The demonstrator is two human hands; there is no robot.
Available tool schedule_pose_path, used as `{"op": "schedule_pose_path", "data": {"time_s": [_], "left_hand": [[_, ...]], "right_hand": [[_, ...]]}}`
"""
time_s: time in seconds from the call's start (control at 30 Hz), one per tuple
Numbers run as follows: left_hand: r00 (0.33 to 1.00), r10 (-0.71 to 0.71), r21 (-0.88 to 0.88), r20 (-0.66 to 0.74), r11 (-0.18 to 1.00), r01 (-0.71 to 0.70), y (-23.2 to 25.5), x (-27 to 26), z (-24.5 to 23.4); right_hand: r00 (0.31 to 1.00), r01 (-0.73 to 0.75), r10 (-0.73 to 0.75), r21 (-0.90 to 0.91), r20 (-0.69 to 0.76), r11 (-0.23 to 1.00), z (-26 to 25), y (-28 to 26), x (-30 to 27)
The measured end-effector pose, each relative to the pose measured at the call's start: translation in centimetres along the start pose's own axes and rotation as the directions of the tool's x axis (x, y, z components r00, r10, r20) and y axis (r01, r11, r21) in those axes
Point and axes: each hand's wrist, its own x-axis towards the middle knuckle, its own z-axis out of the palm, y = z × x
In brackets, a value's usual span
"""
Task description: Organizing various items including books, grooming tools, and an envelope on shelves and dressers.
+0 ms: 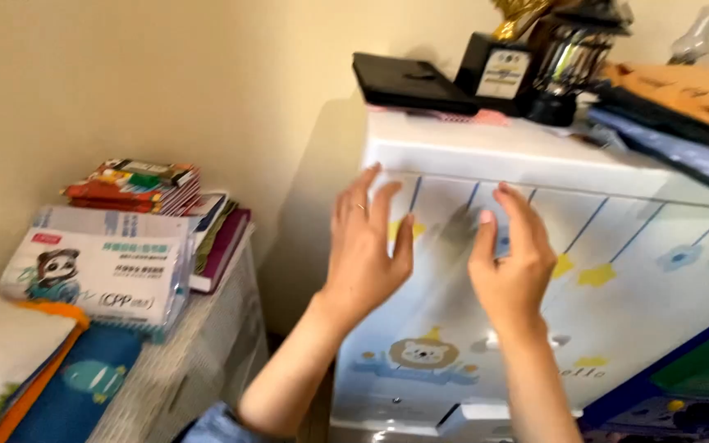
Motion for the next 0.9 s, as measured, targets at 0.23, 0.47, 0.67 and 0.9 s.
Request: {"op": "schedule_pose_path", "data": {"time_s": [0.23, 0.47, 0.67, 0.9], "left_hand": [[0.936, -0.348, -0.103, -0.058, 0.934, 0.341, -7.9, 10.1, 6.1], [0.637, -0.715, -0.343, 0.286, 0.545, 0.765, -13.3, 15.3, 10.4], [0.735, -0.665, -0.248, 0.134, 0.696, 0.674, -10.3, 14.7, 8.5], [0.656, -0.738, -0.365, 0.157, 0.574, 0.733, -9.6, 15.0, 7.7]], "right_hand": [[0.989, 0.146, -0.145, -0.051, 0.027, 0.988, -0.8, 5.4, 8.5], [0.838, 0.225, -0.292, 0.195, 0.461, 0.955, 6.4, 6.7, 18.9], [0.634, 0.314, -0.359, 0.197, 0.685, 0.929, 11.1, 8.6, 20.7], [0.494, 0.704, -0.510, 0.020, 0.704, 0.710, 12.2, 9.1, 19.6]]}}
